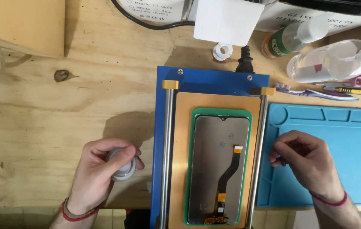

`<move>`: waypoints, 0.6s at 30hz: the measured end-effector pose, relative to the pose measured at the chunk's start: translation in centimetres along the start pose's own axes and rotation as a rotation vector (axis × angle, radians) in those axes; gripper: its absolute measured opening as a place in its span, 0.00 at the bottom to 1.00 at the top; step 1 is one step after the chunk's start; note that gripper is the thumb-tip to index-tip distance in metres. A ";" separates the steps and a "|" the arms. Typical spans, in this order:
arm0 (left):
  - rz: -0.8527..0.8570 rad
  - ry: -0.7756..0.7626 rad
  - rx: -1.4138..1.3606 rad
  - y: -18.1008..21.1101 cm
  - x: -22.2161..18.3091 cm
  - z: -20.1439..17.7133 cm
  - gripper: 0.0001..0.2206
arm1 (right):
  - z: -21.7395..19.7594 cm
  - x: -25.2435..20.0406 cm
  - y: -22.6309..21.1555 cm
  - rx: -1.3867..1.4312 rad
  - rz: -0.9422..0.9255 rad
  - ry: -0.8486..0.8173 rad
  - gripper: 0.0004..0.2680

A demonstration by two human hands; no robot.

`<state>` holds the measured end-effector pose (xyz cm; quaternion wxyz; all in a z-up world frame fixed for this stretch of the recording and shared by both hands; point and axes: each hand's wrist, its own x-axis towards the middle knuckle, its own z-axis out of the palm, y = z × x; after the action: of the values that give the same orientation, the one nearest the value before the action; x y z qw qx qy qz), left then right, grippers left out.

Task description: Separating the glass from a mobile phone LCD using a screen separator machine and cutting wire

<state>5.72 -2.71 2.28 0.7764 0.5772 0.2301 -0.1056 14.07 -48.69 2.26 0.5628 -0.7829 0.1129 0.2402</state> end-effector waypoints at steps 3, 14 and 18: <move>-0.033 0.061 -0.021 -1.1 -0.6 -0.9 0.06 | 0.1 0.4 -0.6 -0.027 -0.008 -0.019 0.06; -0.130 0.148 -0.043 -1.8 -3.1 -3.3 0.07 | 1.6 1.3 -4.6 -0.041 -0.109 -0.109 0.03; -0.184 0.226 -0.071 -2.8 -3.8 -4.3 0.07 | 2.1 1.4 -5.8 -0.016 -0.163 -0.166 0.04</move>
<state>0.23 0.09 0.76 0.7526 0.5338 0.3718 -0.1022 17.34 -44.59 5.78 0.5816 -0.7713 -0.0002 0.2586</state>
